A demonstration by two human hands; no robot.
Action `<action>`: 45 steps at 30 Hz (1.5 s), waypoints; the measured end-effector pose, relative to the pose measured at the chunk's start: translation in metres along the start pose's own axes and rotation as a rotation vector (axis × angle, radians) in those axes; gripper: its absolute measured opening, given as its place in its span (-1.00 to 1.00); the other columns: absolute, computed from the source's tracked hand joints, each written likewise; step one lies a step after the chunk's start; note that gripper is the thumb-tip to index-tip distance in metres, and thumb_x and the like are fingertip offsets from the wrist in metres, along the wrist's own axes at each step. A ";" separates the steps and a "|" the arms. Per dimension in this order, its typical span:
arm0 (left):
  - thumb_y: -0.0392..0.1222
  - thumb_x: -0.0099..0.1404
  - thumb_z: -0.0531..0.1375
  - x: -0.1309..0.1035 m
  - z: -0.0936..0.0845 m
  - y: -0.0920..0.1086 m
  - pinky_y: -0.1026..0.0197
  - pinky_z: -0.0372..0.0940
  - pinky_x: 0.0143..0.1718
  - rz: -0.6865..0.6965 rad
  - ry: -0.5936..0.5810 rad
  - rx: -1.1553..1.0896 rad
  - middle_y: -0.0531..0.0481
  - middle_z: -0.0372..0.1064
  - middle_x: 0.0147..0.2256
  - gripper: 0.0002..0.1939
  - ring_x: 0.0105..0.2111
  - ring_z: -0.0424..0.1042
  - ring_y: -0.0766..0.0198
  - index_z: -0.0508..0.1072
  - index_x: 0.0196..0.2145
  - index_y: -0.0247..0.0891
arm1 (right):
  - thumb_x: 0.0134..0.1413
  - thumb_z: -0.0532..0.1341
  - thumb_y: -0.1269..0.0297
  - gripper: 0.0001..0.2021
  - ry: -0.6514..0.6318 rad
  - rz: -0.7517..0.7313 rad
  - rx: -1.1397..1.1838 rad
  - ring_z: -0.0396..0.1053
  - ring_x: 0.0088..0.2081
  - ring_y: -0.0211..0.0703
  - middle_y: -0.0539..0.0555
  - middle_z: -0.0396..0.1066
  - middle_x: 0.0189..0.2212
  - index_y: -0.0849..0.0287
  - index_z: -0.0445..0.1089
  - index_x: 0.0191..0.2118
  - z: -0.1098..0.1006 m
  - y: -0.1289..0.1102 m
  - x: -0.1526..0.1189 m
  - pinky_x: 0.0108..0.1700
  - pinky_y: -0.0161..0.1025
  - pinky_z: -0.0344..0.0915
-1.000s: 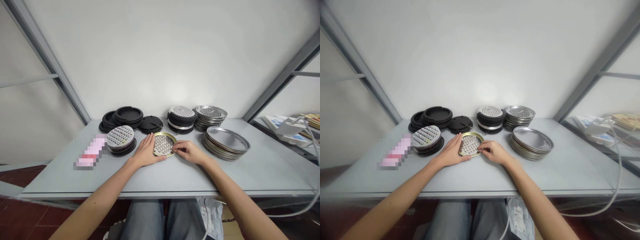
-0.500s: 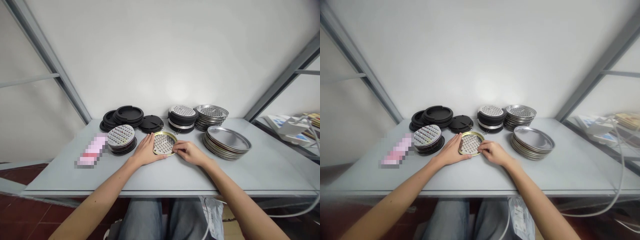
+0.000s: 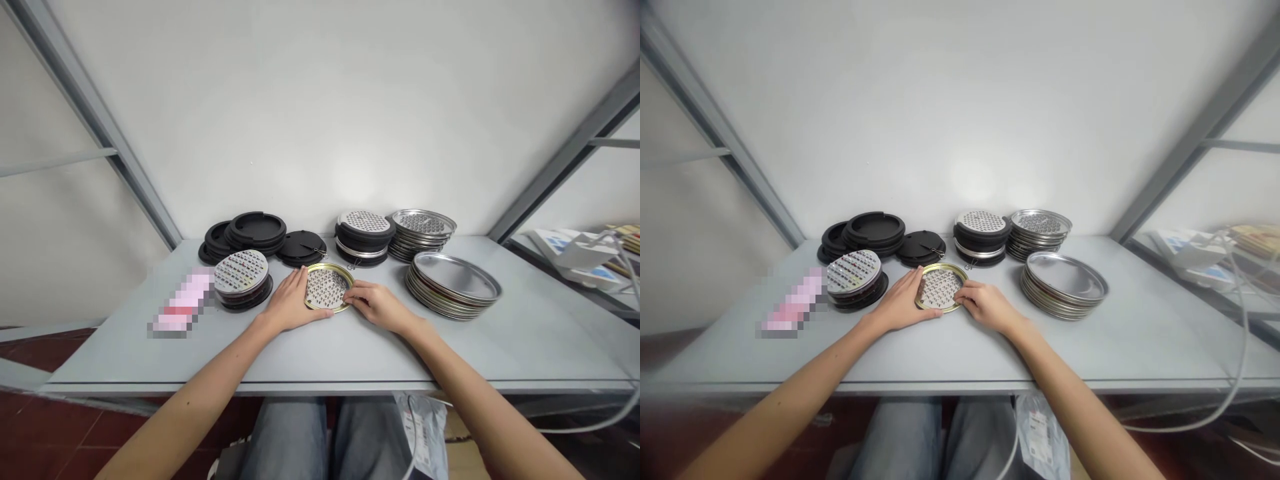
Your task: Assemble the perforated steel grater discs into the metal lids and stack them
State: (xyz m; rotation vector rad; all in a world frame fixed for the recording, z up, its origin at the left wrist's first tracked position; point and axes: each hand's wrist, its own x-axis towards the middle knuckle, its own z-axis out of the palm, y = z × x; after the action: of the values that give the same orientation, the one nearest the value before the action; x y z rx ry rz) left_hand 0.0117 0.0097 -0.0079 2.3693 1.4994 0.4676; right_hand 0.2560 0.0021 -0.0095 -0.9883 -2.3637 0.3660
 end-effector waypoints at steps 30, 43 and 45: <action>0.50 -0.09 0.16 0.001 0.002 -0.004 0.01 -0.01 0.23 -0.004 0.008 0.024 -0.33 -0.11 0.29 0.31 0.27 -0.04 -0.11 -0.25 0.33 -0.41 | 0.26 0.03 0.33 -0.80 0.074 -0.113 -0.249 0.36 -0.15 -0.12 0.16 0.41 -0.15 0.16 0.40 -0.21 0.000 -0.005 -0.010 -0.11 -0.16 0.31; 0.49 -0.03 0.14 0.000 0.001 -0.004 -0.04 -0.06 0.24 0.038 -0.017 0.048 -0.26 -0.15 0.31 0.19 0.30 -0.12 -0.11 -0.20 0.33 -0.28 | 0.24 0.08 0.29 -0.81 0.193 0.054 -0.234 0.40 -0.30 -0.16 0.12 0.41 -0.29 0.15 0.43 -0.18 0.004 -0.004 -0.011 -0.27 -0.25 0.34; 0.49 -0.02 0.13 0.000 0.000 -0.004 -0.04 -0.06 0.24 0.047 -0.017 0.050 -0.26 -0.13 0.30 0.18 0.29 -0.12 -0.12 -0.19 0.33 -0.27 | 0.23 0.09 0.29 -0.82 0.189 0.038 -0.206 0.41 -0.25 -0.17 0.12 0.42 -0.24 0.15 0.42 -0.17 0.006 -0.005 -0.010 -0.23 -0.26 0.35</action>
State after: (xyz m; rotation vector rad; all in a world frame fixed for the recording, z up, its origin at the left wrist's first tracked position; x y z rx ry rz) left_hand 0.0088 0.0111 -0.0099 2.4453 1.4677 0.4239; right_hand 0.2556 -0.0084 -0.0163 -1.1103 -2.2451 0.0400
